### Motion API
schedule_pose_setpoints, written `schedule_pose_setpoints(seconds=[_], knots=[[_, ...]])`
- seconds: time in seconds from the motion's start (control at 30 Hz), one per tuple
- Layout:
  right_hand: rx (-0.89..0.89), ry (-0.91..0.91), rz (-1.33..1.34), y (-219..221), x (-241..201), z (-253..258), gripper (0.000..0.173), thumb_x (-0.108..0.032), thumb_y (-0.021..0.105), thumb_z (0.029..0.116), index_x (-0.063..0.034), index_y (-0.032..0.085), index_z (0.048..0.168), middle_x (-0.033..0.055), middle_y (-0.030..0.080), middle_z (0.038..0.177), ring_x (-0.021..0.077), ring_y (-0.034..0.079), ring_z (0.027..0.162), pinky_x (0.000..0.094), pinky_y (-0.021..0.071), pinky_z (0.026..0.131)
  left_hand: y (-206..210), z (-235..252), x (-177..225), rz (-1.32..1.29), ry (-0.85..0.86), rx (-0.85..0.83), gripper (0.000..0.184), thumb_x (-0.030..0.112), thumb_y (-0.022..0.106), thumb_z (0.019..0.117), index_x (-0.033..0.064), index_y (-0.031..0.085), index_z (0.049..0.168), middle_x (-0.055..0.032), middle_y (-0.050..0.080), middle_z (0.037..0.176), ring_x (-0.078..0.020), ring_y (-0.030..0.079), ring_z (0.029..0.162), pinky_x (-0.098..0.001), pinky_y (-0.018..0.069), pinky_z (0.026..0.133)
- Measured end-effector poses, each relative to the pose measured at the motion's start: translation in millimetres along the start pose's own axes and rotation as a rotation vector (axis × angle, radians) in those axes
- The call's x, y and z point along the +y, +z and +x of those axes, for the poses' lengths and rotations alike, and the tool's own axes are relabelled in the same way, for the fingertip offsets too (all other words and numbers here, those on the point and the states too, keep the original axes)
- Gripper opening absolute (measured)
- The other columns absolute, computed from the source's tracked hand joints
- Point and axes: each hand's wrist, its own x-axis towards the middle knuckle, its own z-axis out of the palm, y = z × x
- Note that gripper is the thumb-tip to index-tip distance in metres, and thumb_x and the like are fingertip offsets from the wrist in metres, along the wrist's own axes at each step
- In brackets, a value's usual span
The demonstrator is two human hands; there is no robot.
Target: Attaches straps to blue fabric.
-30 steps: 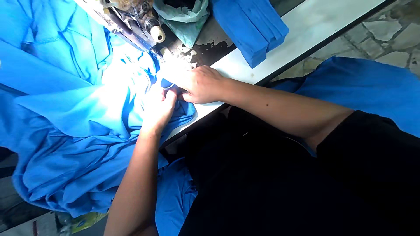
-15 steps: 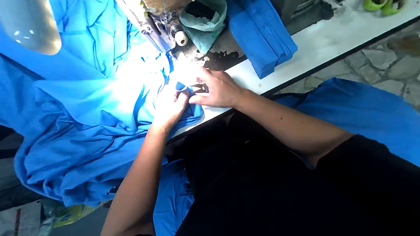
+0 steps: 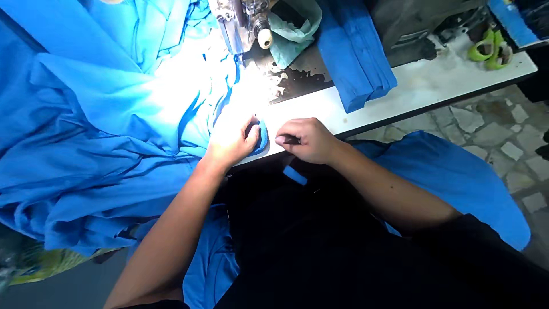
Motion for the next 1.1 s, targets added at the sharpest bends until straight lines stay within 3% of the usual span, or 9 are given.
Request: schedule_pose_setpoints(seconds=[0.13, 0.23, 0.33, 0.37, 0.6, 0.97, 1.1], knots=[[-0.031, 0.011, -0.239, 10, 1, 10, 0.026, -0.011, 0.068, 0.0870, -0.0018, 0.076, 0.110, 0.0144, 0.065, 0.084, 0.0267, 0.064, 0.067, 0.0411, 0.0516, 0.055, 3, -2, 0, 0.036, 0.047, 0.030, 0.026, 0.012, 0.054, 0.0949, -0.0024, 0.075, 0.100, -0.0236, 0.071, 0.117, -0.0418, 0.065, 0.116, -0.0562, 0.0468, 0.099], [-0.100, -0.028, -0.355, 14, 0, 11, 0.026, -0.011, 0.072, 0.0805, -0.0020, 0.076, 0.105, 0.0160, 0.062, 0.087, 0.0281, 0.063, 0.062, 0.0407, 0.0483, 0.048, 3, -3, 3, 0.084, 0.034, 0.018, 0.024, 0.013, 0.057, 0.0938, -0.0002, 0.075, 0.103, -0.0261, 0.067, 0.119, -0.0459, 0.060, 0.117, -0.0602, 0.0453, 0.098], [-0.138, -0.099, -0.364, 13, 1, 11, 0.024, -0.007, 0.074, 0.0769, 0.0009, 0.073, 0.099, 0.0218, 0.070, 0.114, 0.0315, 0.070, 0.070, 0.0438, 0.0541, 0.052, 5, -5, 3, 0.107, 0.036, 0.025, 0.025, 0.016, 0.057, 0.0941, 0.0017, 0.076, 0.103, -0.0263, 0.067, 0.118, -0.0461, 0.062, 0.117, -0.0619, 0.0456, 0.098], [-0.149, -0.120, -0.367, 12, 1, 12, 0.023, -0.007, 0.073, 0.0765, 0.0015, 0.072, 0.097, 0.0216, 0.070, 0.117, 0.0314, 0.071, 0.071, 0.0441, 0.0543, 0.052, 6, -6, 3, 0.111, 0.044, 0.035, 0.025, 0.016, 0.057, 0.0940, 0.0024, 0.076, 0.102, -0.0258, 0.068, 0.118, -0.0454, 0.063, 0.117, -0.0620, 0.0457, 0.098], [-0.195, -0.181, -0.431, 8, -1, 16, 0.022, -0.013, 0.074, 0.0766, -0.0006, 0.073, 0.094, 0.0161, 0.072, 0.105, 0.0254, 0.069, 0.066, 0.0394, 0.0523, 0.048, 7, -5, -1, 0.110, 0.093, 0.064, 0.028, 0.022, 0.056, 0.0926, 0.0052, 0.076, 0.101, -0.0242, 0.070, 0.115, -0.0439, 0.066, 0.111, -0.0627, 0.0481, 0.092], [-0.213, -0.120, -0.391, 9, 1, 19, 0.030, -0.010, 0.074, 0.0770, 0.0009, 0.074, 0.104, 0.0173, 0.072, 0.114, 0.0266, 0.071, 0.072, 0.0405, 0.0545, 0.052, 4, -1, -7, 0.117, 0.105, 0.055, 0.033, 0.027, 0.053, 0.0913, 0.0049, 0.076, 0.100, -0.0238, 0.070, 0.118, -0.0436, 0.066, 0.112, -0.0618, 0.0474, 0.093], [-0.210, -0.014, -0.335, 2, -4, 20, 0.036, -0.008, 0.076, 0.0742, -0.0001, 0.075, 0.109, 0.0178, 0.068, 0.106, 0.0265, 0.069, 0.071, 0.0410, 0.0550, 0.053, 3, 4, -11, 0.139, 0.093, 0.059, 0.035, 0.029, 0.053, 0.0915, 0.0043, 0.076, 0.101, -0.0234, 0.069, 0.118, -0.0429, 0.065, 0.113, -0.0610, 0.0475, 0.093]])
